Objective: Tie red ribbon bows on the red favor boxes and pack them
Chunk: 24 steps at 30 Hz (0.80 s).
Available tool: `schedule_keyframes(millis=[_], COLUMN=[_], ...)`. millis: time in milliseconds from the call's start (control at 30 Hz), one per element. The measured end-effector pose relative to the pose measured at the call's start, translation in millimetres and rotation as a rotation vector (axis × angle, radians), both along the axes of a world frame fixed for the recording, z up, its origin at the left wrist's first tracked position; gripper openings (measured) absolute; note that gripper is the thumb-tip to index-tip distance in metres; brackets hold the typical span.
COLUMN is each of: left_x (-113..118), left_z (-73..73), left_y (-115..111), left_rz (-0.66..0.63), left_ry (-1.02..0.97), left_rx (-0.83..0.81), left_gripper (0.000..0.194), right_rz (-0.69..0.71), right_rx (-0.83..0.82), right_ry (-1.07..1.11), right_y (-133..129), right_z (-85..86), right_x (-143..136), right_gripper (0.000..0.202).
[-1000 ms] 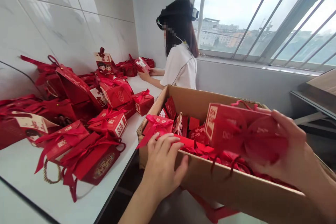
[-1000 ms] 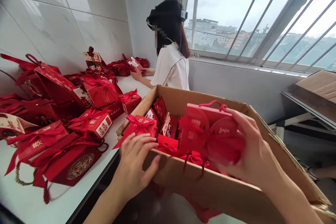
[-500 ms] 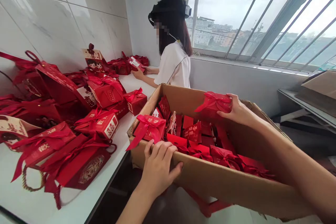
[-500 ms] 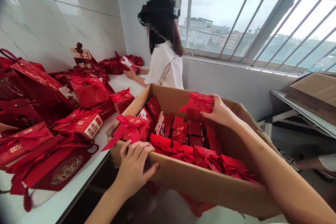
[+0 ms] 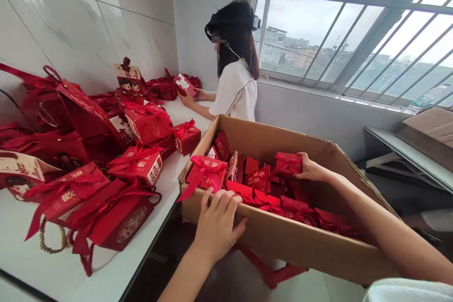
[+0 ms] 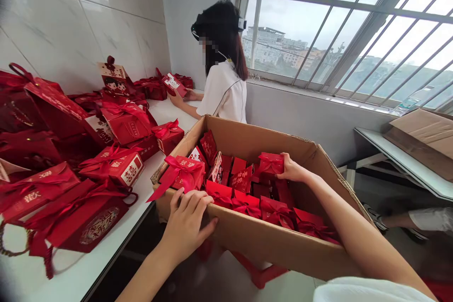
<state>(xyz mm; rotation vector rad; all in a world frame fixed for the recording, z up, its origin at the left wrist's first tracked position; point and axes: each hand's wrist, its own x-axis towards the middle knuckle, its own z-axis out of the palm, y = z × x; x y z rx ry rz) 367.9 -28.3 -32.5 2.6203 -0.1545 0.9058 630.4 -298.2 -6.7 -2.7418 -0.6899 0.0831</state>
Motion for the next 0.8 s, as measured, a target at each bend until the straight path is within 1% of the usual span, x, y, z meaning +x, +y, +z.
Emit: schedule_keyframes(millis=[100,167,267,400,433,500,567,600,667,733,800], left_x=[-1,-2,-2,-1,-1,0,1,1,1,1,-1], left_z=[3.2,4.0,4.1,4.7,4.9,5.4,5.6,5.6,4.9,3.5,1.5], left_y=[1,1,3,7,8,8,6,5,3,4,6], left_rz=[-0.012,-0.011,-0.010,-0.031,-0.035,-0.034,-0.027,-0.022,-0.018,-0.030,-0.058], left_ry=[0.027,0.033,0.021,-0.001,-0.003,0.000,0.007,0.008,0.009,0.009,0.014], left_rx=[0.020,0.026,0.040,0.090,0.096,0.096,0.093,0.091,0.083,0.062,0.032], left_gripper=[0.020,0.019,0.019,0.020,0.020,0.020,0.020,0.022,0.031,0.046,0.060], right_rz=[-0.004,-0.026,-0.084,-0.189,-0.207,-0.205,-0.131,-0.062,0.130,0.302,0.376], right_rx=[-0.056,-0.088,-0.120,-0.134,-0.120,-0.035,0.108,0.188,0.319,0.397,0.401], right_ry=[0.119,0.175,0.209,0.140,0.107,0.053,0.068,0.107,0.204,0.258,0.274], right_y=[2,-1,-13,-34,-38,-38,-27,-17,9,38,62], right_z=[-1.5,5.0,23.2,49.3,54.8,64.3,71.5,73.7,74.3,69.1,59.3], right_x=[1,2,4,5,4,-2,-12,-19,-34,-52,-71], right_gripper=[0.068,0.068,0.069,0.075,0.076,0.075,0.073,0.072,0.070,0.071,0.074])
